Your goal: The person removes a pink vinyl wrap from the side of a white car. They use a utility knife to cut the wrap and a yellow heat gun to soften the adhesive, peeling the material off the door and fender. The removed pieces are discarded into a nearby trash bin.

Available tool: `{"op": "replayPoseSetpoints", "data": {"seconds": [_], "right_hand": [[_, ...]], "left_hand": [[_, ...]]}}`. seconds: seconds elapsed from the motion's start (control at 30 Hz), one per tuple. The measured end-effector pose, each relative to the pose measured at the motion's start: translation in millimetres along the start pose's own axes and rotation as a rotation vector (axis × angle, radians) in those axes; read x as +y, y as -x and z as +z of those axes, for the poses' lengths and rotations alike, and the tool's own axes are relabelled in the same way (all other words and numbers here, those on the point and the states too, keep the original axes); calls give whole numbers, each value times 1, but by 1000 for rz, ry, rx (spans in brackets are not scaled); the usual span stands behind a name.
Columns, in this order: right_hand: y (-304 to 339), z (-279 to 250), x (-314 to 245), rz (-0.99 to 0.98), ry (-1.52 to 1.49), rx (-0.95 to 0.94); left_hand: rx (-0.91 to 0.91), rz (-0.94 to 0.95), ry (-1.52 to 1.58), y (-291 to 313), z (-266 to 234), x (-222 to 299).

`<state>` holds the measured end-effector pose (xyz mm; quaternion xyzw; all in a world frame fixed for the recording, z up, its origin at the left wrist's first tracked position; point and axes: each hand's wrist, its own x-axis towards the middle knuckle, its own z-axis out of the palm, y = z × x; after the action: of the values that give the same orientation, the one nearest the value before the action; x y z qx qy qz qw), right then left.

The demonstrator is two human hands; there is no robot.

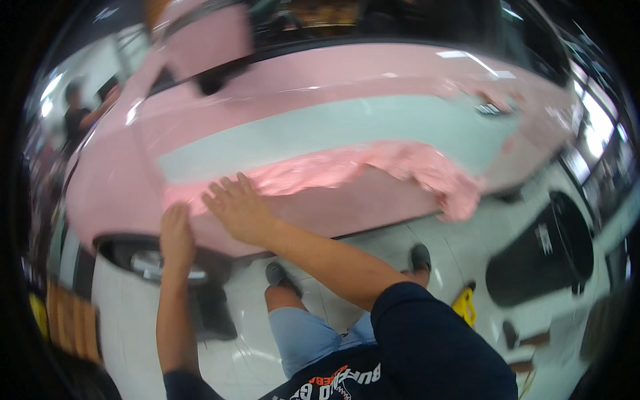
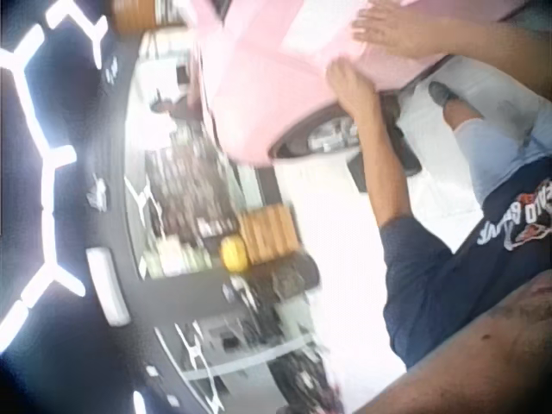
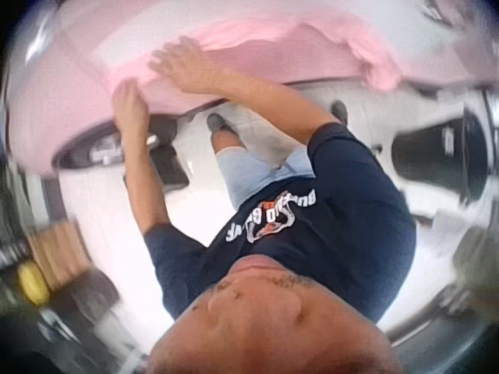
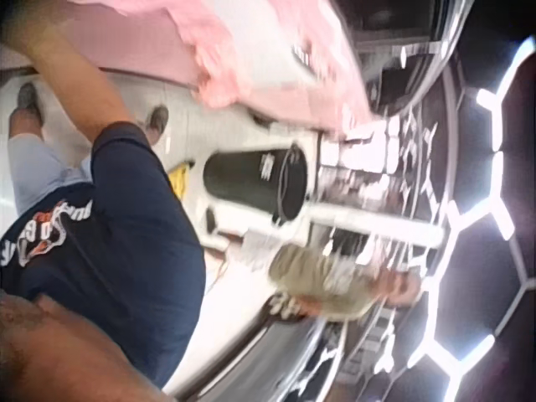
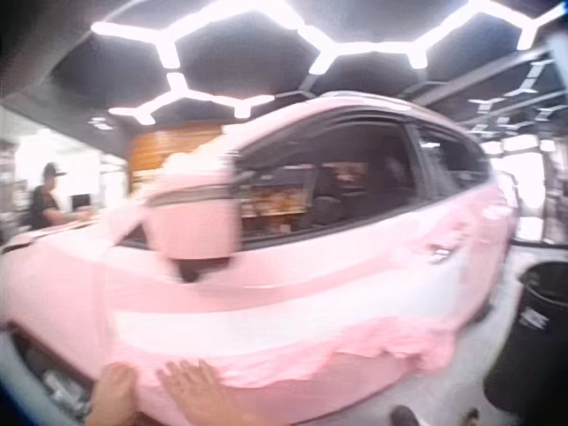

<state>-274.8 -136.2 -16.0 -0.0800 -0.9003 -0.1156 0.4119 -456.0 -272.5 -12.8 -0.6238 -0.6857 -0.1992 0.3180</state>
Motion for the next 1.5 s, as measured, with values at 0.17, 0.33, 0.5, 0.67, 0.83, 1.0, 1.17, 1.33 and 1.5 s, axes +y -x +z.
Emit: {"op": "replayPoseSetpoints", "data": {"seconds": [0.17,0.33,0.5,0.67,0.83,1.0,1.17,1.33,1.5], "right_hand": [[81,-119,108,302,171,-219],[197,-171,211,527,499,-72],[189,-152,240,358,323,233],[184,-153,225,409,220,373],[203,-155,220,533,-93,227],[215,-178,204,457,-1,198],[237,-180,240,586,325,207],[245,-178,253,602,53,235],[256,-182,240,530,-39,256]], "left_hand": [[-57,-96,-97,-3,-35,47],[-119,339,388,-97,-5,226],[-48,519,253,-192,54,348],[45,390,254,-201,100,370],[61,338,378,-183,103,382],[-115,375,402,-192,82,376],[-212,398,214,-201,61,392],[161,592,91,-211,80,415],[-51,501,273,-191,103,415]]}}
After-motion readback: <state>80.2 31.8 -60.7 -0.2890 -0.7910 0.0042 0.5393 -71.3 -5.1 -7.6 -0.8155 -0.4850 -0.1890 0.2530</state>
